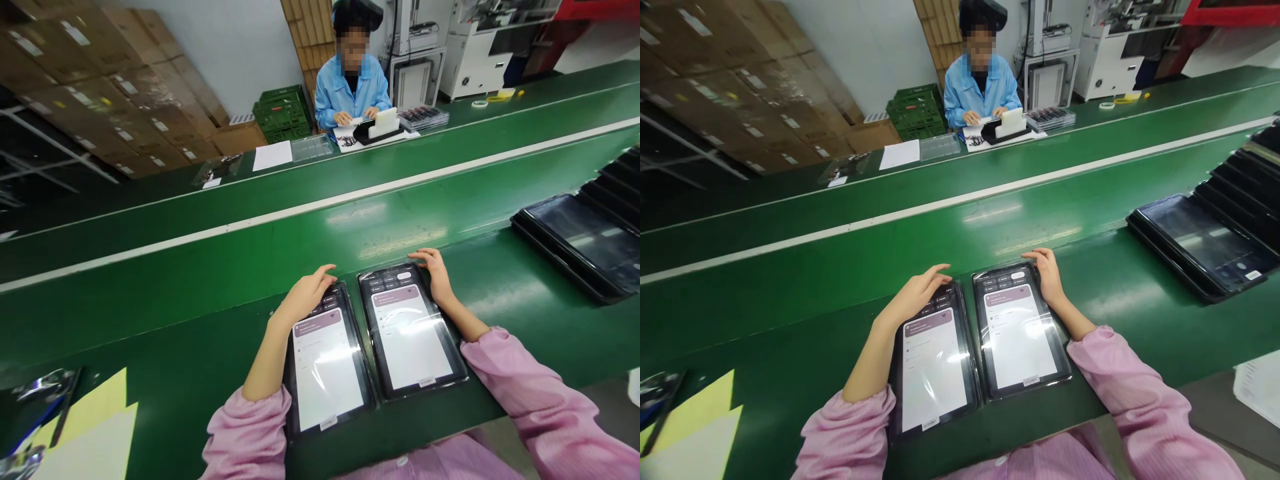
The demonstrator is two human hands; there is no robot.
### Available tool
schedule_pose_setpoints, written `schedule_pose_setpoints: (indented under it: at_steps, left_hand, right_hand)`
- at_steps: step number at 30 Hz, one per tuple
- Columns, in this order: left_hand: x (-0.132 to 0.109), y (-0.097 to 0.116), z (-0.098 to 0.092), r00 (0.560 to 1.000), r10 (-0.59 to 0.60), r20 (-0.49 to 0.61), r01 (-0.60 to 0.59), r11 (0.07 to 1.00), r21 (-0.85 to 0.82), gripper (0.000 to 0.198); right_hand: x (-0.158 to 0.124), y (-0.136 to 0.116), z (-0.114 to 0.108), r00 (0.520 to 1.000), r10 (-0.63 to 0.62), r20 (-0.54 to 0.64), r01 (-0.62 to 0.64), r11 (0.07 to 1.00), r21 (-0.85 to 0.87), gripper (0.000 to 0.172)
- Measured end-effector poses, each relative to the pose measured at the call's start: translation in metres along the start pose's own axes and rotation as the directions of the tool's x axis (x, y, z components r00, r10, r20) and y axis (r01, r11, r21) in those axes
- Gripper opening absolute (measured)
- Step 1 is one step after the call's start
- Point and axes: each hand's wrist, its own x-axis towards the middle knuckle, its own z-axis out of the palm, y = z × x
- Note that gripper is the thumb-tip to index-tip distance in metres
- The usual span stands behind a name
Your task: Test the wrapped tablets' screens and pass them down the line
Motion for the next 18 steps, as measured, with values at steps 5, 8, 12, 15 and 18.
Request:
schedule_pose_setpoints:
  at_steps: [5,8,12,15,18]
  left_hand:
    - [0.012,0.013,0.0,0.999,0.037,0.032,-0.041,0.989,0.142,0.055]
    - [0.017,0.019,0.002,1.0,0.007,0.005,-0.008,0.967,0.254,0.057]
    - [0.021,0.022,0.003,1.0,0.006,-0.009,-0.002,0.944,0.33,0.062]
    - [0.021,0.022,0.003,1.0,0.004,-0.015,0.002,0.94,0.341,0.066]
    - [0.02,0.022,0.001,1.0,0.005,0.005,-0.006,0.953,0.302,0.07]
  right_hand:
    - [0.001,0.002,0.001,1.0,-0.007,-0.004,0.007,1.0,0.02,0.065]
    - [0.001,0.001,0.001,1.0,-0.001,0.001,0.001,1.0,0.021,0.066]
    - [0.001,-0.001,0.001,1.0,0.012,0.004,-0.012,1.0,-0.008,0.066]
    - [0.001,-0.003,0.002,1.0,0.022,-0.009,-0.022,1.0,-0.001,0.065]
    - [0.002,-0.005,0.002,0.999,0.036,-0.029,-0.036,0.999,-0.006,0.064]
